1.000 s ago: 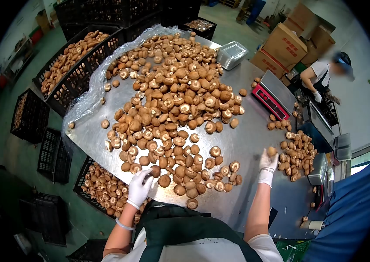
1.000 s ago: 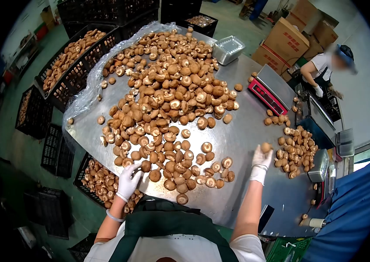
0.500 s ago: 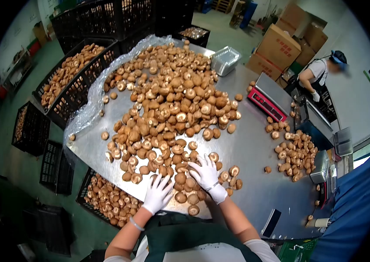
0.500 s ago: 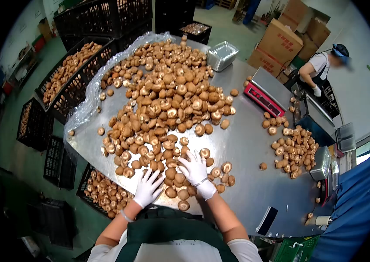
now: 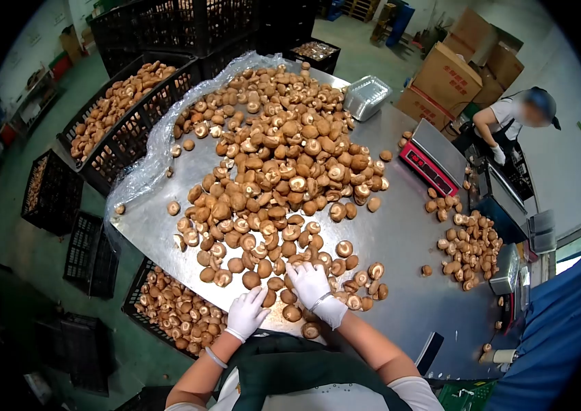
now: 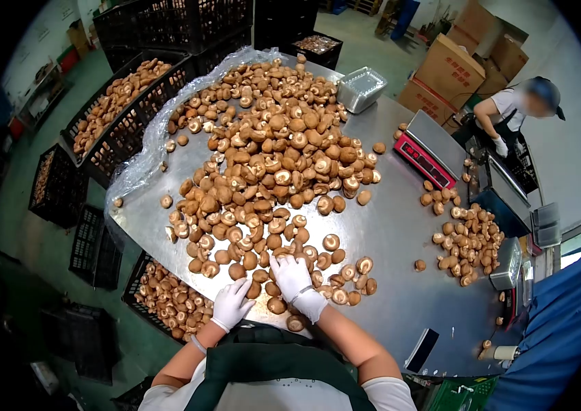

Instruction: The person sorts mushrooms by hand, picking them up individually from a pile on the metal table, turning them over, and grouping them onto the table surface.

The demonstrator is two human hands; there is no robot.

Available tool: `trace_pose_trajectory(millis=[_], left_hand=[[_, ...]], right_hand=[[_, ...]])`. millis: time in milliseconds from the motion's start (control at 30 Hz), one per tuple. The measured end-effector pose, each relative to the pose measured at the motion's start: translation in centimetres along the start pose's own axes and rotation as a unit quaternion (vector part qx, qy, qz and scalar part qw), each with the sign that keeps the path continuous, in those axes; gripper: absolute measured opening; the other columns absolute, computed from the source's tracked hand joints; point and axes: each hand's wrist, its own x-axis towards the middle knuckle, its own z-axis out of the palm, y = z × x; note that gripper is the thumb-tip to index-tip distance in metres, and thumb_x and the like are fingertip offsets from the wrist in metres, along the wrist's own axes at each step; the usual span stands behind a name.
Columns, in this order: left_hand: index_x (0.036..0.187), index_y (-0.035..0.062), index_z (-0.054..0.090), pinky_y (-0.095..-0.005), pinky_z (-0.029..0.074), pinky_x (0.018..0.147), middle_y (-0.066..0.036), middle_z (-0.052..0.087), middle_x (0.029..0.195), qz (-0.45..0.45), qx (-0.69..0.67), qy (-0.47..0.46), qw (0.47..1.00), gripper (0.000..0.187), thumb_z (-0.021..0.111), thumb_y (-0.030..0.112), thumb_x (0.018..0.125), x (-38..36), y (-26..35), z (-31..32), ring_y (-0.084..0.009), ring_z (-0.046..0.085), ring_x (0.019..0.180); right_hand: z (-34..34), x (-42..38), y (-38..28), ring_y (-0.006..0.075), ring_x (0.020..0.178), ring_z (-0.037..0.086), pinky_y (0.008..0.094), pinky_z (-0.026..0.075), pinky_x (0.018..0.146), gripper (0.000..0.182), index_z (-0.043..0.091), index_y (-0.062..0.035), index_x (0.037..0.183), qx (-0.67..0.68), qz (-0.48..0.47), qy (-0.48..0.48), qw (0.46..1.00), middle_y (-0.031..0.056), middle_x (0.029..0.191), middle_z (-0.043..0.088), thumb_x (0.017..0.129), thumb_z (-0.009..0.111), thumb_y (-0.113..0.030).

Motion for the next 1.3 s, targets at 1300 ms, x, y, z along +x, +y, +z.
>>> trace_pose_trajectory(millis=[1300], left_hand=[[0.114, 0.0044, 0.057, -0.0410, 0.046, 0.085, -0.016, 0.059, 0.111, 0.060, -0.142, 0.010, 0.988, 0.047, 0.072, 0.016, 0.070, -0.8, 2.0, -3.0, -0.0337, 0.055, 0.100]], right_hand=[[1.2, -20.4, -2.8, 0.0107, 0.097, 0.059, 0.0245, 0.046, 0.086, 0.027, 0.060, -0.0028, 0.114, 0.696, 0.336, 0.036, 0.633, 0.0053, 0.105, 0.065, 0.090, 0.059, -0.014]])
